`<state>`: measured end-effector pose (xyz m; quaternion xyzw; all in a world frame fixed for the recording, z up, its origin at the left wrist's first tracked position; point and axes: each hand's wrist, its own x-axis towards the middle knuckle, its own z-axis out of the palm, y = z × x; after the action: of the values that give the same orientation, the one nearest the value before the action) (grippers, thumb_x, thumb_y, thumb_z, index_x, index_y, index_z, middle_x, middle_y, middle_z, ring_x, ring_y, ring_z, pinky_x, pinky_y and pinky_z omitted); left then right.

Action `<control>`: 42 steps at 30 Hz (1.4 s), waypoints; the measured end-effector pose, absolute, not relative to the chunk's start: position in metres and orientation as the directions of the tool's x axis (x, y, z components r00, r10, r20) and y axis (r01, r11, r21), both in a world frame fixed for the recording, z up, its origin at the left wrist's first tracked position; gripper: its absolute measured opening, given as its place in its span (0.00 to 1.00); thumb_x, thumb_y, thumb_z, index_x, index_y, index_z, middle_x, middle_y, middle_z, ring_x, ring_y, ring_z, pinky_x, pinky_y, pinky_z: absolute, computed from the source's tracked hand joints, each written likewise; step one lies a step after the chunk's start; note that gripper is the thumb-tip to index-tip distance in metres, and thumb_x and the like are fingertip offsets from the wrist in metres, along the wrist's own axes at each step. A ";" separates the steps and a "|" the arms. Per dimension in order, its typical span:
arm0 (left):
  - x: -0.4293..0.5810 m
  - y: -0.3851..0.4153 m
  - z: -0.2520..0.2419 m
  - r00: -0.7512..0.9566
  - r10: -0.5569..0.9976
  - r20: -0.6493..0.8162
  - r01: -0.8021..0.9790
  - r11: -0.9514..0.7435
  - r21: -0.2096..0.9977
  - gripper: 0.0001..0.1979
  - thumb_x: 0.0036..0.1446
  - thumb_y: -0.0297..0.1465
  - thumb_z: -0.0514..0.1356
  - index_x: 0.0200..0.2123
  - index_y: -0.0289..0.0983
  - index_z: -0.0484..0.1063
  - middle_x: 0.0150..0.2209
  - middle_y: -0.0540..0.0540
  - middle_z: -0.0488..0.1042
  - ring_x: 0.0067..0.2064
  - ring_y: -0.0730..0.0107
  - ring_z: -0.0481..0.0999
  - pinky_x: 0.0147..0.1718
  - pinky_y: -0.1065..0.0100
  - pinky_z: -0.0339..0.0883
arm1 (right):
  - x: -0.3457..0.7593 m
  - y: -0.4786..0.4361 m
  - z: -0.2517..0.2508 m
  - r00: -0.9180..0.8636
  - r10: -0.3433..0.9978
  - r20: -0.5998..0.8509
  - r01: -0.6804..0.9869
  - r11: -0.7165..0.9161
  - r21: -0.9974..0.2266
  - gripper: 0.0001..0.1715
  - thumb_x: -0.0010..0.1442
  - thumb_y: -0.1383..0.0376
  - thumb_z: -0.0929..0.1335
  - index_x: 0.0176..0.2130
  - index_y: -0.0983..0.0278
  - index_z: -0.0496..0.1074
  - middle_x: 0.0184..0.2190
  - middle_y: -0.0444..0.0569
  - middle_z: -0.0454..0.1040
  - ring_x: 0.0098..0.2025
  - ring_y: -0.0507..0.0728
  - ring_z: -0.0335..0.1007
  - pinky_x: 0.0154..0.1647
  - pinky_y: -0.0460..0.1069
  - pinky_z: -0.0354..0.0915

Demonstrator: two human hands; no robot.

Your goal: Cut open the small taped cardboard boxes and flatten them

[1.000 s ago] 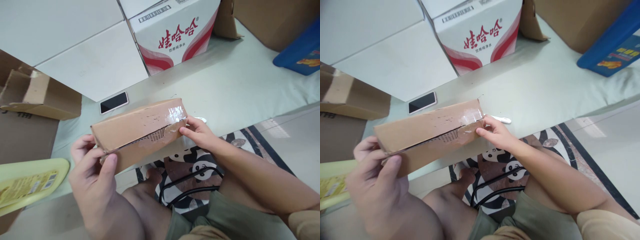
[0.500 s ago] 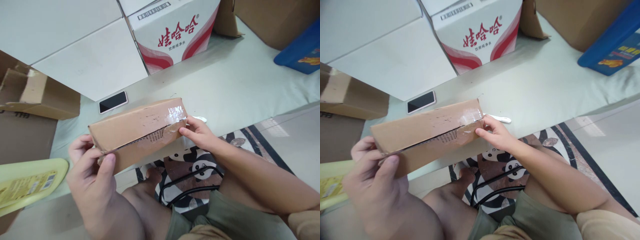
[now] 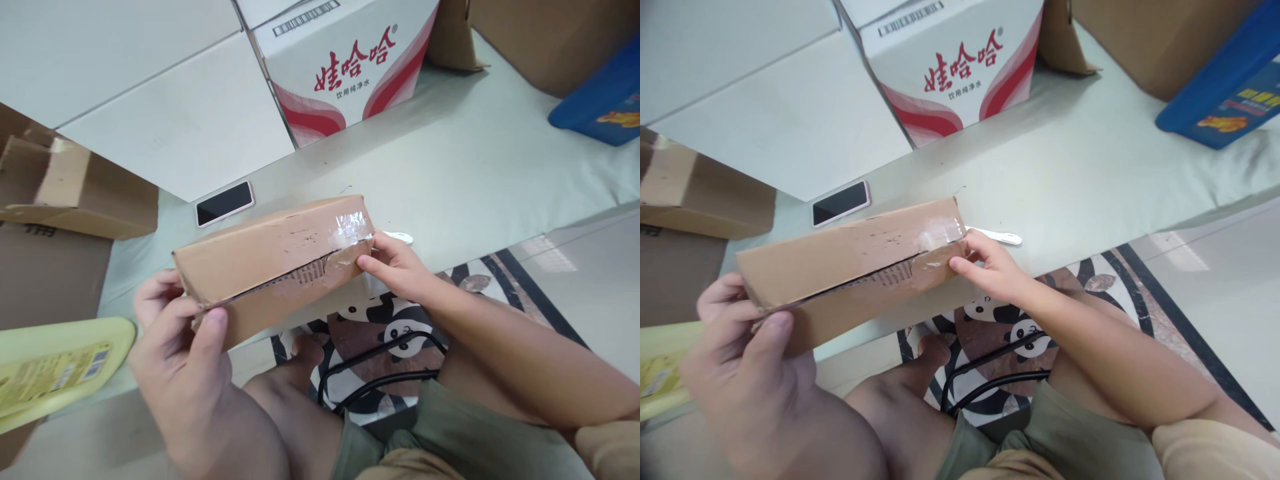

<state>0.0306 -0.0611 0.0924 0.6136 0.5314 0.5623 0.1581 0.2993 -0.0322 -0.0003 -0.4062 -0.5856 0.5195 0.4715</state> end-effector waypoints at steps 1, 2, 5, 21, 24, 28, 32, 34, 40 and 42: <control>0.030 -0.061 0.092 -0.192 0.828 0.527 0.476 -0.391 0.788 0.08 0.49 0.27 0.67 0.22 0.40 0.71 0.46 0.46 0.71 0.55 0.66 0.69 0.62 0.61 0.56 | 0.299 -0.032 0.000 -0.225 0.966 0.130 -0.007 0.132 -0.991 0.11 0.65 0.55 0.68 0.38 0.60 0.71 0.39 0.49 0.70 0.43 0.58 0.71 0.45 0.56 0.69; 0.029 -0.061 0.092 -0.182 0.826 0.534 0.477 -0.400 0.782 0.07 0.49 0.27 0.68 0.23 0.40 0.73 0.46 0.46 0.71 0.55 0.66 0.69 0.61 0.61 0.56 | 0.299 -0.032 0.000 -0.220 0.966 0.132 0.005 0.136 -0.991 0.11 0.65 0.55 0.67 0.38 0.60 0.70 0.38 0.49 0.70 0.43 0.58 0.70 0.45 0.55 0.69; 0.026 -0.061 0.089 -0.142 0.824 0.549 0.493 -0.422 0.761 0.03 0.50 0.29 0.68 0.27 0.41 0.77 0.47 0.44 0.71 0.55 0.63 0.69 0.62 0.58 0.56 | 0.299 -0.033 -0.001 -0.186 0.971 0.152 0.051 0.164 -0.985 0.11 0.65 0.55 0.67 0.36 0.60 0.69 0.37 0.48 0.69 0.43 0.59 0.69 0.45 0.55 0.68; 0.025 -0.062 0.090 -0.172 0.839 0.517 0.499 -0.378 0.780 0.04 0.50 0.33 0.68 0.27 0.42 0.77 0.49 0.45 0.70 0.54 0.59 0.70 0.66 0.53 0.53 | 0.290 -0.032 -0.007 -0.142 0.972 0.187 0.104 0.203 -0.974 0.14 0.66 0.52 0.65 0.36 0.59 0.67 0.37 0.48 0.69 0.43 0.59 0.67 0.46 0.57 0.66; 0.024 -0.062 0.088 -0.168 0.840 0.515 0.497 -0.379 0.781 0.03 0.50 0.33 0.68 0.27 0.42 0.78 0.48 0.45 0.70 0.55 0.58 0.69 0.66 0.52 0.53 | 0.290 -0.032 -0.008 -0.145 0.972 0.184 0.099 0.200 -0.975 0.14 0.67 0.51 0.65 0.36 0.59 0.66 0.37 0.48 0.69 0.42 0.59 0.67 0.45 0.56 0.66; 0.022 -0.062 0.086 -0.161 0.835 0.526 0.492 -0.394 0.776 0.03 0.50 0.33 0.69 0.27 0.42 0.79 0.48 0.45 0.70 0.55 0.58 0.69 0.65 0.52 0.54 | 0.291 -0.032 -0.010 -0.145 0.973 0.178 0.094 0.192 -0.977 0.14 0.67 0.51 0.65 0.37 0.59 0.66 0.37 0.48 0.69 0.41 0.59 0.66 0.45 0.56 0.66; 0.018 -0.059 0.084 -0.164 0.824 0.542 0.490 -0.409 0.770 0.04 0.50 0.33 0.68 0.26 0.43 0.78 0.46 0.45 0.70 0.55 0.58 0.68 0.65 0.52 0.54 | 0.290 -0.032 -0.009 -0.147 0.968 0.204 0.109 0.221 -0.969 0.14 0.67 0.52 0.64 0.37 0.59 0.66 0.36 0.48 0.69 0.42 0.59 0.67 0.45 0.57 0.66; 0.015 -0.056 0.083 -0.168 0.823 0.543 0.488 -0.409 0.771 0.04 0.50 0.33 0.68 0.26 0.42 0.78 0.45 0.45 0.71 0.55 0.58 0.68 0.64 0.52 0.54 | 0.289 -0.032 -0.007 -0.168 0.959 0.227 0.111 0.247 -0.963 0.13 0.67 0.53 0.64 0.36 0.59 0.66 0.36 0.49 0.68 0.42 0.59 0.67 0.44 0.57 0.66; 0.011 -0.049 0.082 -0.281 0.815 0.506 0.414 -0.373 0.830 0.07 0.44 0.32 0.69 0.21 0.40 0.74 0.44 0.44 0.72 0.52 0.57 0.69 0.62 0.49 0.56 | 0.292 -0.032 -0.005 -0.262 0.927 0.270 0.111 0.307 -0.945 0.07 0.62 0.60 0.65 0.33 0.59 0.63 0.36 0.48 0.66 0.42 0.60 0.66 0.43 0.57 0.67; 0.011 -0.046 0.080 -0.319 0.811 0.491 0.382 -0.364 0.849 0.08 0.42 0.31 0.70 0.19 0.39 0.73 0.43 0.44 0.72 0.51 0.56 0.69 0.61 0.48 0.57 | 0.293 -0.032 -0.006 -0.295 0.910 0.292 0.101 0.333 -0.937 0.03 0.58 0.65 0.64 0.33 0.58 0.62 0.36 0.48 0.65 0.42 0.60 0.65 0.43 0.57 0.67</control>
<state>0.0109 -0.0463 0.0804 0.5565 0.5361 0.6101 0.1755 0.2927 -0.0321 -0.0064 -0.3748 -0.6742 0.4391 0.4605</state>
